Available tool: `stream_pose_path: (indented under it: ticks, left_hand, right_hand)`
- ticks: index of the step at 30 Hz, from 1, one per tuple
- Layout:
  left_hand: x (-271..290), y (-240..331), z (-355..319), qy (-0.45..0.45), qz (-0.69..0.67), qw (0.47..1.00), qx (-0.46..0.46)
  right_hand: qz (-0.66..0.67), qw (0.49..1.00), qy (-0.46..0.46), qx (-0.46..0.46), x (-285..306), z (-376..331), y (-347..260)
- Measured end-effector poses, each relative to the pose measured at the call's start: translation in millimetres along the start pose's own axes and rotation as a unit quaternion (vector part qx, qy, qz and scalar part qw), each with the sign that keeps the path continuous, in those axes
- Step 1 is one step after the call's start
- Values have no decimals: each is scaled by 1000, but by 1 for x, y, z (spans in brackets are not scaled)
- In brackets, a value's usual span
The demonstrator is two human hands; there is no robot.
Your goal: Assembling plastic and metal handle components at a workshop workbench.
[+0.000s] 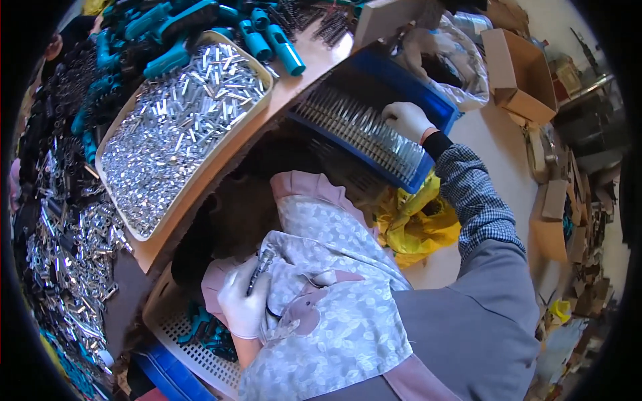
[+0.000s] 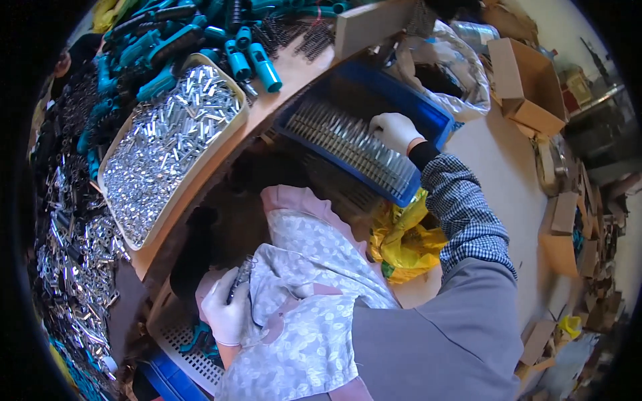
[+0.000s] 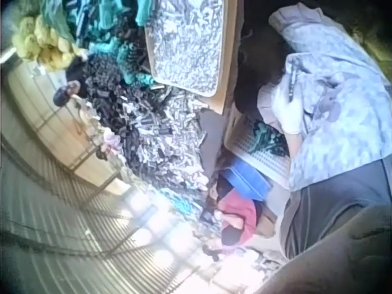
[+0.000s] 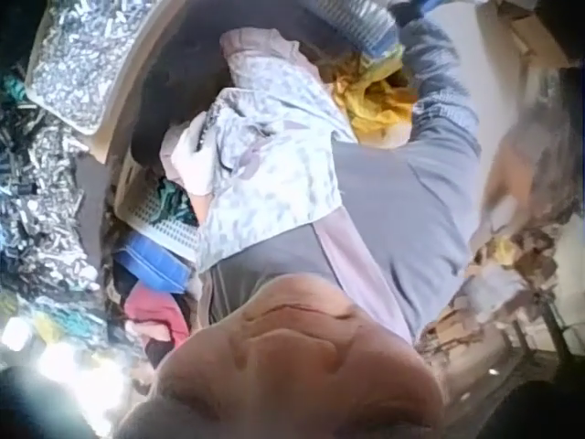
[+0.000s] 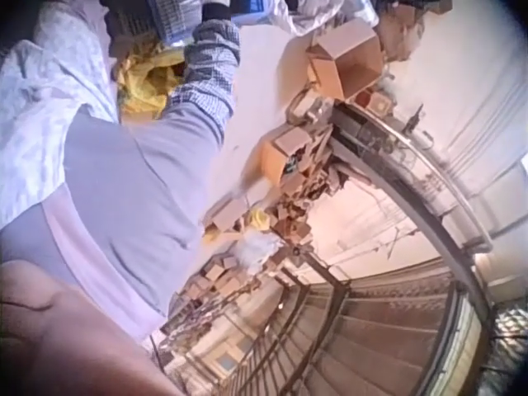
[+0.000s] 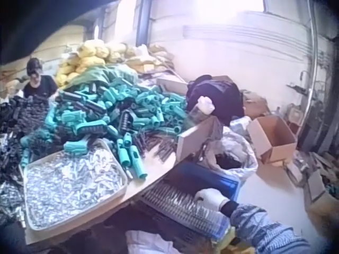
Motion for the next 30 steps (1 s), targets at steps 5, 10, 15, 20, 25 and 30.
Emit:
stream_pose_path:
  ticks: [5,10,15,20,25,30]
  left_hand:
    - [-4,5,3,-14,17,999,-40]
    - [-11,4,7,-32,24,998,-45]
    - [-8,4,2,-15,25,998,-60]
    - [-5,-3,-6,1,37,997,-72]
    - [-7,-10,-11,3,11,999,-45]
    - [-5,-10,-13,6,16,999,-52]
  right_hand:
    - [-61,991,-121,16,-13,-67,6]
    - [-98,987,-114,54,-28,-106,3]
    - [-155,983,-91,47,-30,-103,-17]
    - [-167,978,-116,56,-41,-95,-14]
    - [-180,966,-176,49,-43,-90,-13]
    - [-215,954,-195,70,-41,-88,-18]
Point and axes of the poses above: each hand's wrist, its own z-axis towards the middle knuckle, its own x-axis out of the back of the hand, y = z × x, the point moved 6 cm from there along z, towards the middle knuckle, and after that the axes turned 7 degrees about -y, right-handed, at the moved point
